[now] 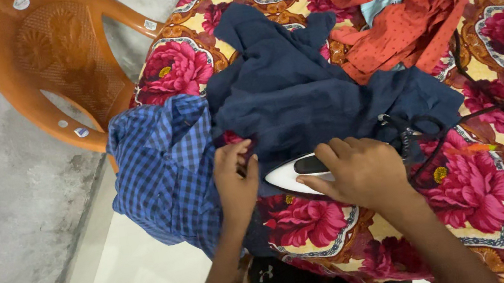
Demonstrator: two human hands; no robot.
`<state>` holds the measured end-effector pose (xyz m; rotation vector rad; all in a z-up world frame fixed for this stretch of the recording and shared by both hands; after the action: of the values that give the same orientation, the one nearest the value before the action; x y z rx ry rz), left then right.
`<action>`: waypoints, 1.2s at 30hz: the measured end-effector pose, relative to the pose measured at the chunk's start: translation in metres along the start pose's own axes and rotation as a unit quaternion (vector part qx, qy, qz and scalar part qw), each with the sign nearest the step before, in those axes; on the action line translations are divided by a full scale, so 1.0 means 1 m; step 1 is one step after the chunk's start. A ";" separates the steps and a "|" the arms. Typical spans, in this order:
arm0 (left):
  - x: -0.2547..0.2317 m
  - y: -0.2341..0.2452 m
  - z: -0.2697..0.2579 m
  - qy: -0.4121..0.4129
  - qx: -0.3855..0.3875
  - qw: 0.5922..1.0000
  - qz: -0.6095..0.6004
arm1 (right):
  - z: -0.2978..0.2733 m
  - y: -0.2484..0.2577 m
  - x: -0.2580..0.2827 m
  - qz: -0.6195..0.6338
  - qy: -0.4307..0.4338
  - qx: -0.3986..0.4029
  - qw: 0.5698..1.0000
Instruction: The person plugs in an iron and irons a dark blue shirt on a floral-patterned table. They smooth the fabric, move the iron back and forth over the sleeves and body, and reposition the shirt to iron different sections.
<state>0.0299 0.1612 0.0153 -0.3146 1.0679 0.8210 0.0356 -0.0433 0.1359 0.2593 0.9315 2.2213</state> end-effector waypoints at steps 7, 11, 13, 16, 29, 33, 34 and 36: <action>0.001 0.001 0.003 0.006 -0.037 0.999 0.012 | 0.006 -0.008 0.013 0.012 -0.014 -0.006 1.000; 0.002 0.002 0.002 -0.022 -0.059 0.998 0.003 | 0.007 -0.010 0.019 0.024 -0.015 -0.011 1.000; 0.002 0.001 0.002 -0.027 -0.054 0.998 0.004 | 0.008 -0.011 0.020 0.021 -0.008 -0.017 1.000; -0.001 0.002 0.000 -0.037 -0.041 0.998 0.005 | 0.005 -0.013 0.020 0.025 -0.009 -0.014 1.000; -0.058 -0.002 -0.011 -0.242 -0.025 0.962 0.122 | -0.044 0.018 -0.035 -0.105 -0.082 0.007 0.991; -0.067 -0.012 -0.022 -0.302 0.063 0.947 0.091 | -0.066 0.033 -0.055 -0.153 -0.109 0.038 0.981; -0.066 -0.016 -0.024 -0.300 0.097 0.946 0.078 | -0.072 0.036 -0.060 -0.163 -0.119 0.050 0.978; -0.062 -0.024 -0.029 -0.300 0.152 0.939 0.074 | -0.083 0.041 -0.070 -0.187 -0.138 0.058 0.971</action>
<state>0.0144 0.1008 0.0524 0.2743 0.6286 0.7983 0.0303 -0.1564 0.1100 0.3994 0.8763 1.7369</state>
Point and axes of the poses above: each hand's wrist, its own z-axis towards the middle knuckle, its own y-axis out of the back of the hand, x = y × z, the point moved 7 cm from there along z, towards the middle knuckle, and after that the axes turned 15 degrees about -x, right-handed, at the moved point
